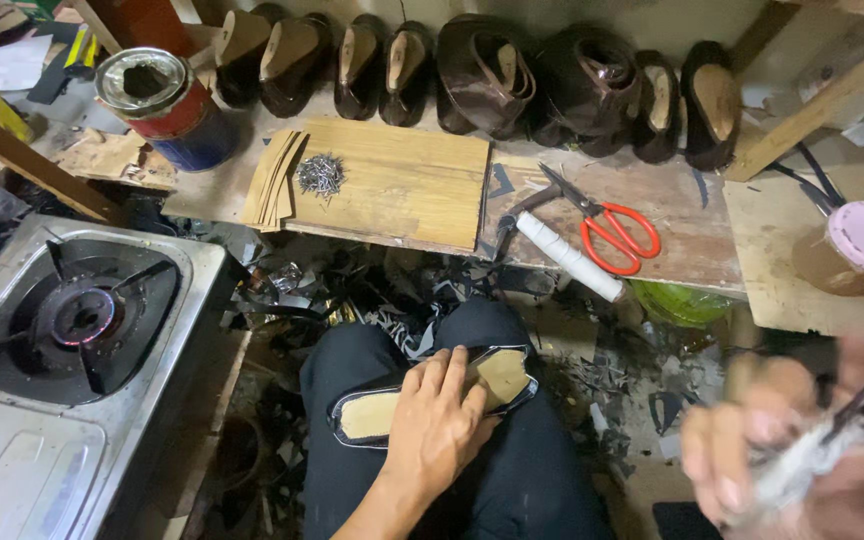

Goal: The person picks up a brown shoe from a wooden rack and uses a handheld trimming tool to cut away excess material along the shoe's edge. The person repeatedly repositions the shoe and trims different sections of the sole and upper edge.

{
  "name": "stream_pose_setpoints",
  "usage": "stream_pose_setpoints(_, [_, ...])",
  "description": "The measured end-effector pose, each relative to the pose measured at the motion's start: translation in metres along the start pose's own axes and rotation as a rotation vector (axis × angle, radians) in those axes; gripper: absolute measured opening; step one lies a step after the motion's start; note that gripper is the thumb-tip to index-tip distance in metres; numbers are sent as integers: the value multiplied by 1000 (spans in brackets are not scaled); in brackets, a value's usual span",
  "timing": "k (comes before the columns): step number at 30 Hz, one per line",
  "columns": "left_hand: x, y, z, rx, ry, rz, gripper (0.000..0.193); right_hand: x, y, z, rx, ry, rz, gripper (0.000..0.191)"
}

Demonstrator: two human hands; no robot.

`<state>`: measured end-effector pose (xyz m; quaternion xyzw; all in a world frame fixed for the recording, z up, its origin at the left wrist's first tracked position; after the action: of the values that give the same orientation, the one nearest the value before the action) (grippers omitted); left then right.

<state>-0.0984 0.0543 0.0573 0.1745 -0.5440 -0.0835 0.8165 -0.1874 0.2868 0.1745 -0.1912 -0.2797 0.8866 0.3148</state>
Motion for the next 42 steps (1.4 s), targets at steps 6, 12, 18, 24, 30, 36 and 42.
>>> stream_pose_setpoints(6, [3,-6,-10,-30,30,33,46,6,77,-36,-903,86,-73,68])
stream_pose_setpoints(12, [3,-9,-17,-54,93,20,38,20,110,-66,-1374,-219,-198,33])
stream_pose_setpoints(18, [-3,-11,-25,-98,155,23,30,13,129,-23,-1540,-489,-298,28])
stream_pose_setpoints(24, [-7,-10,-30,-120,217,80,20,3,143,30,-1667,-794,-469,19])
stream_pose_setpoints(30, [-1,-24,-18,-47,187,-12,26,-3,147,18,-1335,-778,-548,22])
stream_pose_setpoints(36, [-3,-46,8,-21,93,16,28,-42,152,-42,-1064,-308,-805,29])
stream_pose_setpoints(42, [1,-36,15,-62,20,10,39,-19,147,-58,-919,-493,-943,20])
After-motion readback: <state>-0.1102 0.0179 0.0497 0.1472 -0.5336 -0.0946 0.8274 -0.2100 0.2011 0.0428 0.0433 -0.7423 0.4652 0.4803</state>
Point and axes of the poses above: each hand's wrist, its own z-axis towards the middle knuckle, its own x-axis out of the back of the hand, y = z × x, the point moved 1 cm from there along z, towards the middle knuckle, and after that the axes turned 11 degrees about x, right-handed, at the moved point
